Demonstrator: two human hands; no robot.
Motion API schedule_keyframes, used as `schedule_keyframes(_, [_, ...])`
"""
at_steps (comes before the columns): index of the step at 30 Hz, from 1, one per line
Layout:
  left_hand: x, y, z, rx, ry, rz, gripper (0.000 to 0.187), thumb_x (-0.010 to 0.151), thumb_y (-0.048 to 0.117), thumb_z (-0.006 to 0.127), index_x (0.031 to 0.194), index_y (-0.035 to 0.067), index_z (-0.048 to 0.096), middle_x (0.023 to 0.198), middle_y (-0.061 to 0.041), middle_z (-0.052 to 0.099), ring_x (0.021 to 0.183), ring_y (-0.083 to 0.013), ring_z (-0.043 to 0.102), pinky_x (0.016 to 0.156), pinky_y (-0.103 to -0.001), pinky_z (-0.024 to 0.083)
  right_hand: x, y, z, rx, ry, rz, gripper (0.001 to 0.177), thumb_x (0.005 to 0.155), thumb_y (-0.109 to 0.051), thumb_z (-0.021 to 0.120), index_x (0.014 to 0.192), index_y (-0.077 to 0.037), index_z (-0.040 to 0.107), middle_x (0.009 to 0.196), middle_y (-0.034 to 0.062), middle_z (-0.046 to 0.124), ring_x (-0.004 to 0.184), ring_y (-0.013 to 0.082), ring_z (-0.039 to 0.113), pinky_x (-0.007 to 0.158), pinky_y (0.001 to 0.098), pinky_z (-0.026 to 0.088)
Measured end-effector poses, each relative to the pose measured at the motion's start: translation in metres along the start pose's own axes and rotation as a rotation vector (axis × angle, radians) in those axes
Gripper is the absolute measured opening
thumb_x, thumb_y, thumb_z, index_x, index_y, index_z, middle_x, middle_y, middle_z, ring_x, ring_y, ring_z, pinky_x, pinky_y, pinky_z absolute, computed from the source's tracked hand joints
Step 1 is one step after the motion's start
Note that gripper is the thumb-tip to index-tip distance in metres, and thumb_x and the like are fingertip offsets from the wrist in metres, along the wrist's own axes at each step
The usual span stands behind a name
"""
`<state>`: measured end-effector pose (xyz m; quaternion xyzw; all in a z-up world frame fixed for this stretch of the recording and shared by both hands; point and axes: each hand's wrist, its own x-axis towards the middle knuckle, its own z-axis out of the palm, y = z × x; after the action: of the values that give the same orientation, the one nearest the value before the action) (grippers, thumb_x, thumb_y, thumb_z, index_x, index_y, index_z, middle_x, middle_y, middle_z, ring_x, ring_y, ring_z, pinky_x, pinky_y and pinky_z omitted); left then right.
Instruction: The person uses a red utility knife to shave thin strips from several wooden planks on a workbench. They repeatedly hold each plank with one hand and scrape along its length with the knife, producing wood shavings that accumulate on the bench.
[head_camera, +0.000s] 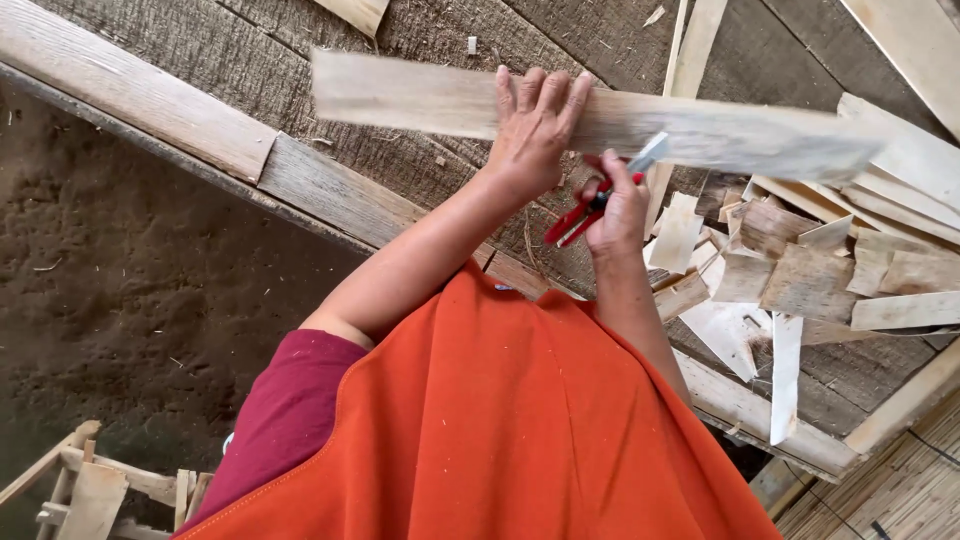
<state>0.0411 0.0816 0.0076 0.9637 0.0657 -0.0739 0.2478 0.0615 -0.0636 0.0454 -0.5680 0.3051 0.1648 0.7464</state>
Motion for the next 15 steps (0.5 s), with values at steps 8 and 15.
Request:
schedule_keyframes(8, [-0.004,-0.022,-0.013,0.059,-0.124,-0.101,0.102,0.074,-0.014,0.054,0.163,0.015,0.013,0.168,-0.019,0.011,0.148,-0.0386,-0.014,0.109,-0.073,-0.016,-0.022,-0.010,-0.017,-1.365,-0.337,-0.763,0.022,0.093,-0.018,0.079,0.110,-0.014,0.065,0.098,0.0019,0.064,0.074,0.0114,0.056,0.065,0.0286,0.053])
schedule_keyframes(15, [-0.045,-0.035,-0.045,0.004,-0.074,-0.196,0.094,0.081,-0.015,0.053,0.161,0.019,0.020,0.169,-0.009,0.011,0.147,-0.0289,-0.020,0.112,-0.066,-0.022,-0.025,-0.033,0.026,-2.020,-0.393,-0.547,0.091,0.086,-0.022,0.080,0.158,-0.012,0.025,0.151,0.0123,0.038,0.054,0.0097,0.045,0.040,0.0218,0.042])
